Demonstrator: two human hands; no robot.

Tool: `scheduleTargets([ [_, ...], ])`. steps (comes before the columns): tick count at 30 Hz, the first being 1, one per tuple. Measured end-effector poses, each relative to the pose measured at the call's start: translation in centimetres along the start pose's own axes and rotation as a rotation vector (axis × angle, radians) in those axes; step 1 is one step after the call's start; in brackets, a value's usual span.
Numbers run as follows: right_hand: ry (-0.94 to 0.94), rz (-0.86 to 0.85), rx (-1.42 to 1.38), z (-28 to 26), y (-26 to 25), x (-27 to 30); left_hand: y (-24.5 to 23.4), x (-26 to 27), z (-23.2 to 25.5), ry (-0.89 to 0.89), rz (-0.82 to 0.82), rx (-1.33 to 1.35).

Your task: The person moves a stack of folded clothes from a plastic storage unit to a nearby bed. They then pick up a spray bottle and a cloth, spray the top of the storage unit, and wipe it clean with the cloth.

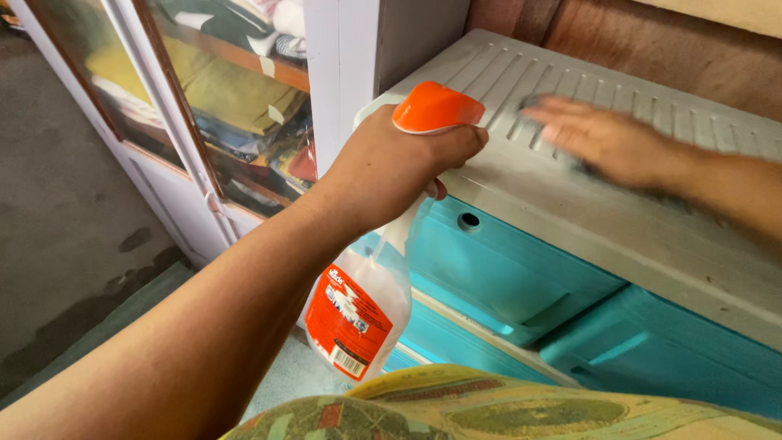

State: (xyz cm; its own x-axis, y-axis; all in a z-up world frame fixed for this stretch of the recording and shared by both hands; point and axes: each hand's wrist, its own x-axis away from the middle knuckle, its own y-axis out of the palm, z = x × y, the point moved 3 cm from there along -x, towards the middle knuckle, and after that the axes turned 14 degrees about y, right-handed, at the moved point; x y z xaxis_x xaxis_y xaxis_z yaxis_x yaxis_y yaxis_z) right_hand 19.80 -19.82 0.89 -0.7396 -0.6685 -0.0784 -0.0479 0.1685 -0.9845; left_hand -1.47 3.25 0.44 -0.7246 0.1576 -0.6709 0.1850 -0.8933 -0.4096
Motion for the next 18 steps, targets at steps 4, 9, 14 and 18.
scheduleTargets([
  [4, 0.024, -0.100, -0.014, -6.8, 0.0, 6.0, -0.9, 0.6, -0.1, 0.212, -0.059, -0.219],
  [9, -0.055, -0.155, -0.108, -8.4, -0.4, 6.7, -1.0, 1.3, -0.3, 0.458, -0.132, -0.436],
  [14, -0.037, -0.052, -0.079, -2.5, -0.1, -0.7, -1.2, 1.4, 0.2, 0.329, -0.140, -0.270],
  [18, 0.075, 0.095, -0.058, 2.0, 0.1, -7.7, -1.5, 1.3, 0.1, 0.042, -0.032, -0.192],
])
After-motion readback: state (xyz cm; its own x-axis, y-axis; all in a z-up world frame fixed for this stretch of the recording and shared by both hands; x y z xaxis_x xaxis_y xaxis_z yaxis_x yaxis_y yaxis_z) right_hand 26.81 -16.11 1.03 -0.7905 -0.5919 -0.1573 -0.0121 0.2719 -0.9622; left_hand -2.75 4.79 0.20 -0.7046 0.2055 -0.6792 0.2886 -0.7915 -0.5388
